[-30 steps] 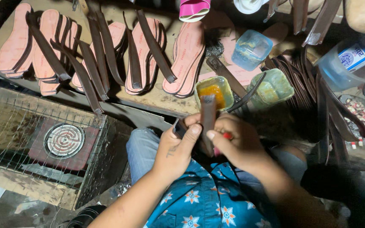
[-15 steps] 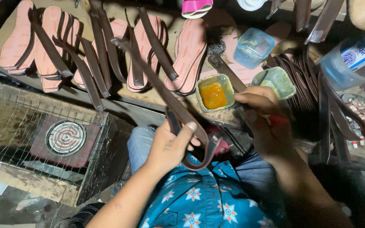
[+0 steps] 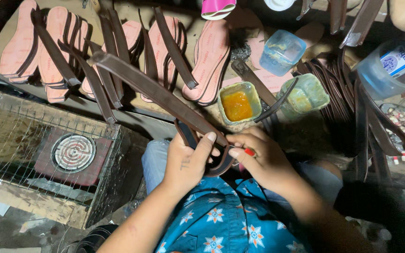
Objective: The person sits at a workbench and uses a brush to apply yellow glue from a small container onto brown sandal strap pieces, one at a time, stacking the coated straps on the bench. Near the end, the person uses red-handled scissors to trim a strap piece.
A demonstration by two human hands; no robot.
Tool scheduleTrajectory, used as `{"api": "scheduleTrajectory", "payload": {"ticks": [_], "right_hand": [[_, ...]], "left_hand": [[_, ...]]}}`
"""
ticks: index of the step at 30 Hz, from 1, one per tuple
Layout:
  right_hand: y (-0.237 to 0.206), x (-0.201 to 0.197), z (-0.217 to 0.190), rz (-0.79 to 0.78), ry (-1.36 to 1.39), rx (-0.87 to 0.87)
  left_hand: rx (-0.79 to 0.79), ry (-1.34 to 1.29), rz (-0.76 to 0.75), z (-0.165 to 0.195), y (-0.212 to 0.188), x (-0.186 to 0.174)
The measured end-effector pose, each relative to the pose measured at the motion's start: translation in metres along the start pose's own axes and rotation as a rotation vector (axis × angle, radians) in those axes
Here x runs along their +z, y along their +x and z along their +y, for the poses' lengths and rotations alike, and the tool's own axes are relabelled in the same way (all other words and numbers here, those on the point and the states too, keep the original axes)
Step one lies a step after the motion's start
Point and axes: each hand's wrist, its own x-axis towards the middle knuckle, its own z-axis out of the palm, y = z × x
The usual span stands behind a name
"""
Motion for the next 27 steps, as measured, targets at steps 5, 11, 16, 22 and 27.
{"api": "scheduleTrajectory", "payload": {"ticks": [5, 11, 16, 22, 27], "right_hand": [[0.002, 0.003, 0.013, -0.040, -0.065, -0.253], [-0.004, 0.008, 0.029, -0.117, -0.008, -0.141], [-0.010, 0.012, 0.033, -0.101, -0.076, 0.039], [-0.024, 0.015, 0.045, 0.039, -0.067, 0.171], [-0.026, 0.015, 0.067, 0.250, -0.038, 0.181]], "left_hand": [[-0.029, -0.041, -0.011, -0.007, 0.000, 0.004], [0.012, -0.051, -0.269, -0.019, -0.007, 0.003], [0.123, 0.059, -0.247, -0.027, -0.012, 0.012], [0.143, -0.092, 0.051, -0.031, -0.005, 0.013], [0.023, -0.319, 0.042, -0.029, 0.004, -0.005]]}}
